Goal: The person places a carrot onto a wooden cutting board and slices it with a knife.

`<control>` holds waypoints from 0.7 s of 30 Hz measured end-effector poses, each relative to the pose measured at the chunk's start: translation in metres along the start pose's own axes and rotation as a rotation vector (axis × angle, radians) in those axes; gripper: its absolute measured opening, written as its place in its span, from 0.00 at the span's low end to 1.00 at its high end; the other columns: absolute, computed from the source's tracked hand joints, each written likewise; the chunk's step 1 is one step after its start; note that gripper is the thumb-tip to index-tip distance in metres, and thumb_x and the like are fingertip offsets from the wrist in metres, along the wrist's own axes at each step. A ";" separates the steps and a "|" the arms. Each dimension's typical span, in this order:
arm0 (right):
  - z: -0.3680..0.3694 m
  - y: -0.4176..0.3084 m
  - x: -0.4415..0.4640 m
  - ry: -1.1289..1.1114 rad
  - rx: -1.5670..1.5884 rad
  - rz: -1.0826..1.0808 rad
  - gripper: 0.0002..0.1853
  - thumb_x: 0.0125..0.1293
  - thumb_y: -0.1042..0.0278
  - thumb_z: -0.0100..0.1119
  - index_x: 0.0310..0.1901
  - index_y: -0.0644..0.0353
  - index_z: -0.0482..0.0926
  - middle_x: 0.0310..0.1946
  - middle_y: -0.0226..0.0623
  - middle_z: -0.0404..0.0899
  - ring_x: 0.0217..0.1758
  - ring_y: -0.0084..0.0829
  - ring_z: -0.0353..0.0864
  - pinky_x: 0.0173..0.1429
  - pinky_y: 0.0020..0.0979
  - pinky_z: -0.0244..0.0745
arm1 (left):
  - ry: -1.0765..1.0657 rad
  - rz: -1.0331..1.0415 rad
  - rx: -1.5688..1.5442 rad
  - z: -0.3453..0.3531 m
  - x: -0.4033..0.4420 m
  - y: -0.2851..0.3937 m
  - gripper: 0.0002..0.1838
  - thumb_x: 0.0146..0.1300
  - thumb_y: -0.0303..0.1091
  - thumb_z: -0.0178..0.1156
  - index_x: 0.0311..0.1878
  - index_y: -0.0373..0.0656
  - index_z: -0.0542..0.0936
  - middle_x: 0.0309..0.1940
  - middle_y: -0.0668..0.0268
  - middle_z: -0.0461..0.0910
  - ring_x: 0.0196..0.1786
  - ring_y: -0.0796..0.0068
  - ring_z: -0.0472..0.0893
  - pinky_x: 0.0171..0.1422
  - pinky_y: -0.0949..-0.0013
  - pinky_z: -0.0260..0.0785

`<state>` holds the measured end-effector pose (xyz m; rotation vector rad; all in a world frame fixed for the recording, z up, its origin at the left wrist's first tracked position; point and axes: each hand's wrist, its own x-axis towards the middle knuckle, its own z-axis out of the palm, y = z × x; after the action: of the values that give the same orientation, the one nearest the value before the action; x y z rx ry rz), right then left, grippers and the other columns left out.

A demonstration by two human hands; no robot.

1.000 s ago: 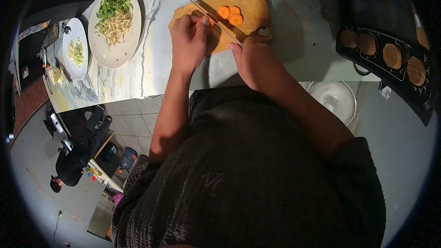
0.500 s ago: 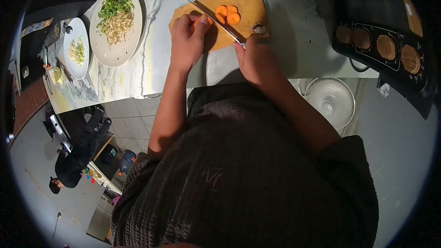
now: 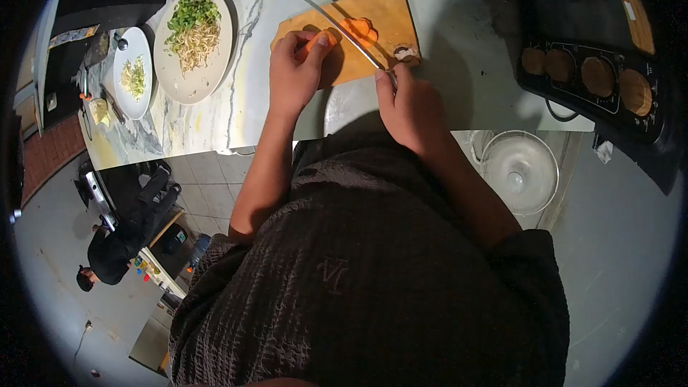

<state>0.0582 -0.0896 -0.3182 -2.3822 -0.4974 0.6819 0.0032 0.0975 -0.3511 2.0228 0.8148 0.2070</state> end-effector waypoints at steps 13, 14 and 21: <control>0.007 -0.015 0.004 -0.073 0.130 -0.072 0.19 0.75 0.54 0.46 0.38 0.66 0.72 0.26 0.59 0.79 0.34 0.63 0.79 0.39 0.56 0.73 | 0.106 -0.085 -0.059 0.011 -0.002 -0.002 0.12 0.63 0.39 0.63 0.42 0.41 0.82 0.42 0.55 0.79 0.52 0.54 0.75 0.60 0.57 0.67; 0.007 -0.016 0.004 -0.075 0.131 -0.074 0.19 0.75 0.54 0.46 0.38 0.66 0.72 0.26 0.59 0.79 0.34 0.63 0.79 0.39 0.56 0.73 | 0.106 -0.094 -0.061 0.010 -0.002 -0.002 0.12 0.63 0.39 0.63 0.42 0.41 0.82 0.42 0.55 0.79 0.52 0.54 0.76 0.59 0.57 0.67; 0.005 -0.022 0.005 -0.115 0.071 -0.046 0.21 0.76 0.54 0.43 0.38 0.67 0.73 0.29 0.61 0.80 0.37 0.64 0.79 0.43 0.57 0.72 | 0.105 -0.105 -0.092 0.012 0.000 -0.005 0.12 0.63 0.40 0.63 0.40 0.41 0.82 0.41 0.56 0.79 0.51 0.54 0.76 0.58 0.57 0.67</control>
<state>0.0555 -0.0679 -0.3096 -2.2673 -0.5657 0.8053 0.0062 0.0911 -0.3621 1.8896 0.9577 0.2872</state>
